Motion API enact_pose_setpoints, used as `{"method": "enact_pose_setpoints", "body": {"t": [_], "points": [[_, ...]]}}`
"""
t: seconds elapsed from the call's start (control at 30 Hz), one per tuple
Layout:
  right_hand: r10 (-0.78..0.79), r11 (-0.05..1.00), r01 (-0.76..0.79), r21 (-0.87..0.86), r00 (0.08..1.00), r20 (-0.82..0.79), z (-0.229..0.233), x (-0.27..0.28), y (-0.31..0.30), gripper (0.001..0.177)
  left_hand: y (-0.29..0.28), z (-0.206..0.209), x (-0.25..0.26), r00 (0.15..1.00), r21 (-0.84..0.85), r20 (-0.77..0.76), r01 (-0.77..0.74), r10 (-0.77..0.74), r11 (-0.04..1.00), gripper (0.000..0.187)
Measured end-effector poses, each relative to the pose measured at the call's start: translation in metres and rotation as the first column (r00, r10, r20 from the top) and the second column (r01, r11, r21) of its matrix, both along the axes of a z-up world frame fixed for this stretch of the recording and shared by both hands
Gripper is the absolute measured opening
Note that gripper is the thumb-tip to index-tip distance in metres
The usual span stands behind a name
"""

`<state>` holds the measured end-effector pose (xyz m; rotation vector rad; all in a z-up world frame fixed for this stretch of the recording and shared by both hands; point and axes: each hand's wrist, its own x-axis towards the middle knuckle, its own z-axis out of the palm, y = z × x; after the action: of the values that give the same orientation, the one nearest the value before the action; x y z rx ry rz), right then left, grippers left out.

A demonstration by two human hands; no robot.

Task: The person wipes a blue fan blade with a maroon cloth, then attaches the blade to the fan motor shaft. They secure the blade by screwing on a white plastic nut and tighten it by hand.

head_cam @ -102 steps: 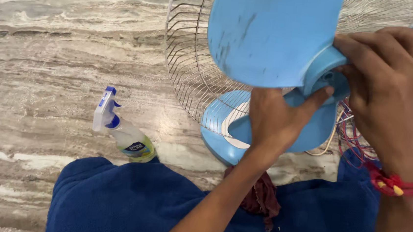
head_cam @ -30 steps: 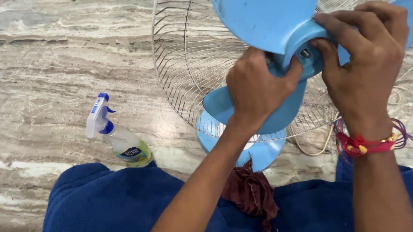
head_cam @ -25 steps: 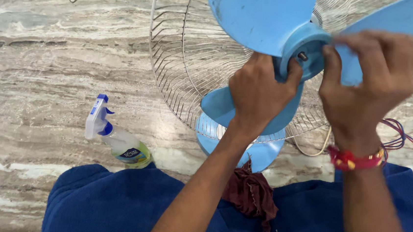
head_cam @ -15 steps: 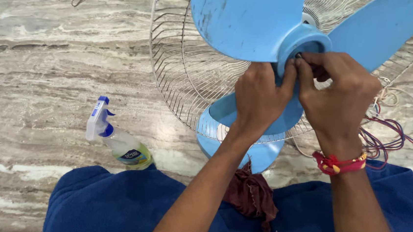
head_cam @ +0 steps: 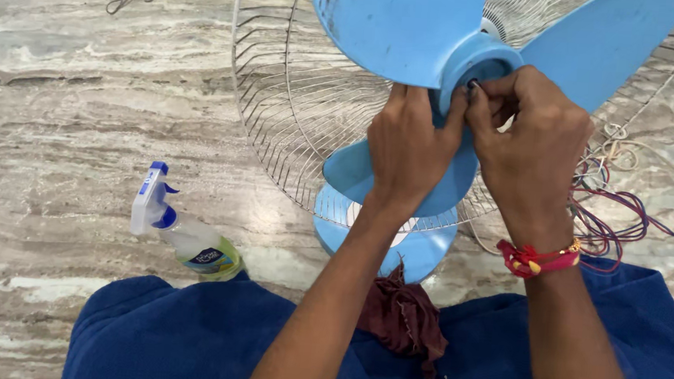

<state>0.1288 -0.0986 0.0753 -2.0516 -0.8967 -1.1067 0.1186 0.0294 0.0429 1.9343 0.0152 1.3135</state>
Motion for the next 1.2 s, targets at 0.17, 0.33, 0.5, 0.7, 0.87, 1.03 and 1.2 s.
{"method": "enact_pose_setpoints", "body": {"t": [0.17, 0.33, 0.5, 0.7, 0.87, 1.03, 1.2], "points": [[0.001, 1.0, 0.0, 0.024, 0.999, -0.051, -0.001, -0.004, -0.001, 0.017, 0.0, -0.003, 0.001, 0.998, -0.011, -0.023, -0.066, 0.065, 0.998, 0.043], [0.016, 0.999, -0.013, 0.04, 0.997, -0.079, 0.009, -0.014, 0.003, 0.018, 0.0, -0.007, -0.001, 0.998, -0.006, 0.027, -0.056, 0.056, 0.998, 0.041], [0.028, 0.996, -0.032, 0.084, 0.998, 0.055, -0.003, -0.019, -0.021, 0.005, 0.002, -0.007, 0.001, 0.998, 0.002, 0.021, -0.062, 0.062, 0.998, 0.038], [-0.05, 0.901, 0.052, 0.43, 0.999, -0.015, -0.087, 0.038, -0.132, 0.015, 0.001, -0.014, 0.008, 0.996, 0.016, 0.064, -0.069, 0.068, 0.997, 0.036], [-0.08, 0.776, 0.264, 0.573, 0.942, -0.325, -0.169, 0.086, -0.212, 0.013, 0.002, -0.022, 0.012, 0.99, 0.062, 0.101, -0.105, 0.099, 0.993, 0.036], [-0.196, 0.771, 0.49, 0.407, 0.791, -0.58, -0.237, 0.111, -0.244, 0.012, 0.011, -0.027, 0.015, 0.991, 0.105, 0.134, -0.001, -0.013, 0.995, 0.037], [-0.281, 0.771, 0.585, 0.252, 0.667, -0.69, -0.275, 0.135, -0.252, 0.01, 0.017, -0.027, 0.018, 0.984, 0.188, 0.146, 0.073, -0.101, 0.98, 0.032]]}}
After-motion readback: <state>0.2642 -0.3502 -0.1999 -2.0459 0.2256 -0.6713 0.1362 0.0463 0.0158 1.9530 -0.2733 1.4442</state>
